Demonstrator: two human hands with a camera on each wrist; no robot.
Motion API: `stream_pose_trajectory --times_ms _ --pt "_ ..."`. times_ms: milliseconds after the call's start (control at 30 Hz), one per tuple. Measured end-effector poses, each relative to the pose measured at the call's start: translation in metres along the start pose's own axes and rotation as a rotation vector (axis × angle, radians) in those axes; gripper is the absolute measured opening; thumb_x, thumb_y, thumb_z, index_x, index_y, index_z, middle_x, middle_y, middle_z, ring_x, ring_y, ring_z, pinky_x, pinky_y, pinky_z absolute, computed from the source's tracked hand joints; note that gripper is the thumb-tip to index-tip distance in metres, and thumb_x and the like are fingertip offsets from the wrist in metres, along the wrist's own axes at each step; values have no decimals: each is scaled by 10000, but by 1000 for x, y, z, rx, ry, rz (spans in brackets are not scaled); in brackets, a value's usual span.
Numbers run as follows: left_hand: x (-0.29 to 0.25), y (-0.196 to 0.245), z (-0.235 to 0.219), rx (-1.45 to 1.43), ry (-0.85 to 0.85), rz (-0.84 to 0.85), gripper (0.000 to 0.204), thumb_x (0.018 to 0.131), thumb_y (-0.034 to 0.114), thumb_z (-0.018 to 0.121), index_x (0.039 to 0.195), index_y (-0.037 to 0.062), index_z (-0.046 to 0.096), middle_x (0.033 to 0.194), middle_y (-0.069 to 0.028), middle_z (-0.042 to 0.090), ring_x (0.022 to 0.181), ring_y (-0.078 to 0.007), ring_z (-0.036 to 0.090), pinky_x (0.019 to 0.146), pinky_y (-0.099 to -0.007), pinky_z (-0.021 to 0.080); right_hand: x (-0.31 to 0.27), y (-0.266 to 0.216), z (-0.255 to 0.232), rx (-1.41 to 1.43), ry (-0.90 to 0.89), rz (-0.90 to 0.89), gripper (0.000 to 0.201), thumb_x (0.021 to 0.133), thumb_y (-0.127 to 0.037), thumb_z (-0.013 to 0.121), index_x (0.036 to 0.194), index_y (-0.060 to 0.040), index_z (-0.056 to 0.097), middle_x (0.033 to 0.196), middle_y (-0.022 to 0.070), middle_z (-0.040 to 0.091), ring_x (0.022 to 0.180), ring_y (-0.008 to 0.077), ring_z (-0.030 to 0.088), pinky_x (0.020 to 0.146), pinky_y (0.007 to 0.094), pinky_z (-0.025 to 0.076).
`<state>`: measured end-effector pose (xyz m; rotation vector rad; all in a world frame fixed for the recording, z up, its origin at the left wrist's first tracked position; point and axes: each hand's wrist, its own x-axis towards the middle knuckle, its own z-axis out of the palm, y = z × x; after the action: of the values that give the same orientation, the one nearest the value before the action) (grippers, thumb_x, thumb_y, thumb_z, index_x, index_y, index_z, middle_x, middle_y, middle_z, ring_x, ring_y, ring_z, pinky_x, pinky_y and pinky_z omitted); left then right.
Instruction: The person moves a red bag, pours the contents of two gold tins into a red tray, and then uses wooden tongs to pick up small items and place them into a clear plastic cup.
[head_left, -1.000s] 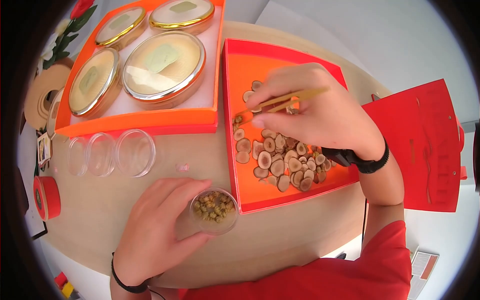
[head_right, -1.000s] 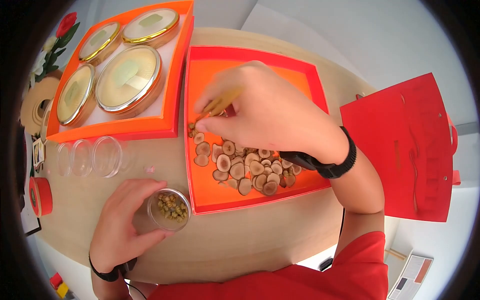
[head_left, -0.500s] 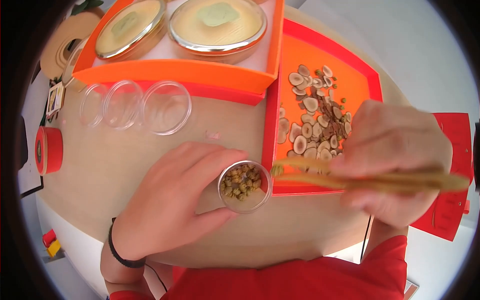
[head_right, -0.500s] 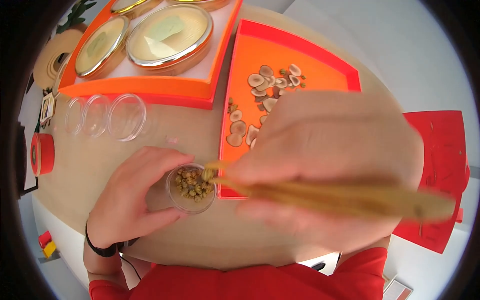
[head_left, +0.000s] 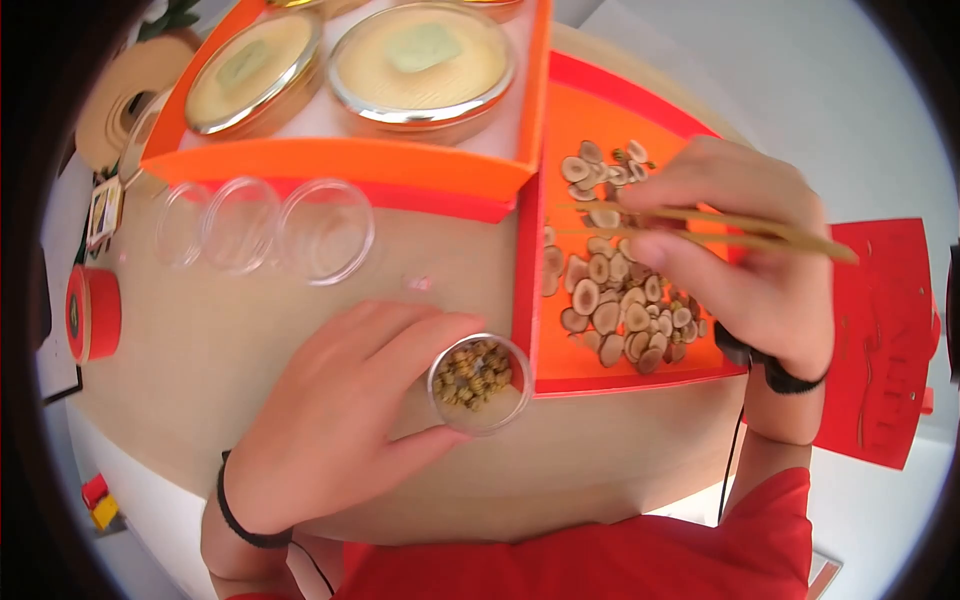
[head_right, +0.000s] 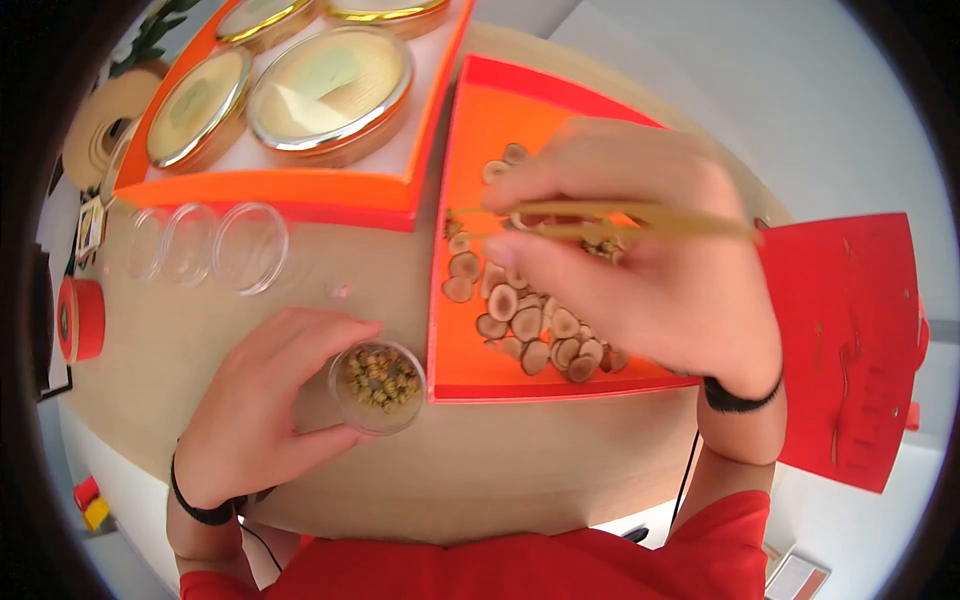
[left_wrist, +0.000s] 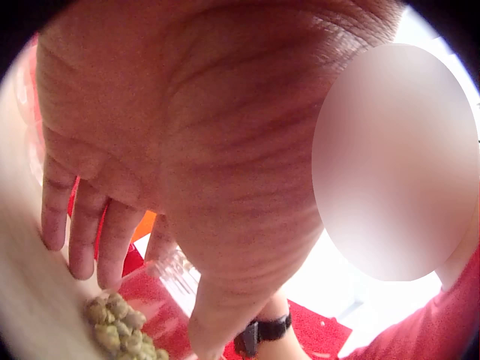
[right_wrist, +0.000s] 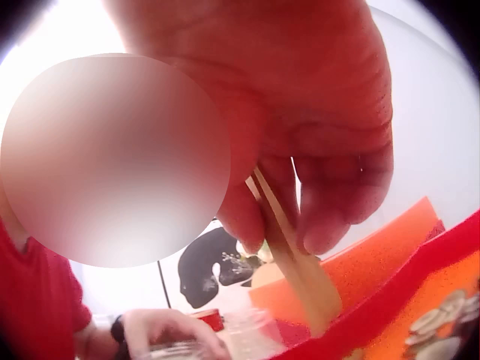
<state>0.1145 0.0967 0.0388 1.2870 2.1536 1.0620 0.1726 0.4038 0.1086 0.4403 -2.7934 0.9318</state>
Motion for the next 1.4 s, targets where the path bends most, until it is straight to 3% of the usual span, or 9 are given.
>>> stream_pose_trajectory --times_ms 133,300,467,567,633,833,1100,1233,1400 --pt "2 2 -1 -8 -1 -19 750 686 111 924 1384 50 657 1297 -160 707 1243 -408 646 1075 -482 524 7 19 -1 22 -91 77 236 840 30 838 1072 28 797 875 105 736 773 208 691 707 327 547" --pt "4 4 0 -3 -4 -18 732 695 117 925 1375 52 663 1291 -151 710 1221 -399 653 1053 -482 529 6 21 1 97 -59 73 236 818 -23 888 1035 2 799 850 101 729 763 239 684 711 334 543" --pt "5 5 0 -23 -12 -17 711 733 136 926 1387 62 656 1296 -147 709 1193 -391 657 1017 -485 541 14 16 1 44 -177 173 211 814 -38 894 994 3 793 859 114 740 766 251 698 713 333 559" --pt "5 5 0 -17 -9 -14 720 724 130 929 1387 65 656 1288 -147 711 1186 -392 659 1016 -481 541 15 20 10 36 -146 150 146 890 -110 776 907 35 780 790 141 750 696 260 715 632 356 559" --pt "4 4 -1 -19 -5 -6 716 731 135 923 1391 70 653 1292 -145 709 1197 -392 655 1024 -481 536 14 22 9 48 -112 157 138 855 -66 837 952 19 789 850 107 757 736 236 711 669 348 560" --pt "4 -1 -2 -20 13 -3 778 679 117 923 1404 50 651 1292 -158 704 1228 -401 647 1070 -469 520 4 11 -7 113 21 -1 161 802 -47 843 942 24 806 810 104 749 707 230 684 646 338 518" --pt "-3 -5 4 -49 18 21 741 725 149 914 1413 66 650 1294 -143 706 1206 -390 647 1038 -470 532 -10 -25 0 145 -49 -411 376 835 -308 931 967 21 807 772 90 707 558 167 552 523 331 369" --pt "-4 -4 5 -43 10 21 742 737 161 917 1421 71 643 1302 -141 700 1196 -392 646 1022 -470 535 -14 -36 10 129 -54 -356 424 825 -367 945 964 8 806 775 81 705 540 163 548 522 329 367" --pt "-6 -5 6 -17 13 35 749 733 164 921 1423 77 640 1310 -144 693 1207 -397 644 1027 -474 534 -11 -22 1 16 -3 -375 345 814 -266 929 980 12 811 779 91 710 595 186 593 543 337 401"
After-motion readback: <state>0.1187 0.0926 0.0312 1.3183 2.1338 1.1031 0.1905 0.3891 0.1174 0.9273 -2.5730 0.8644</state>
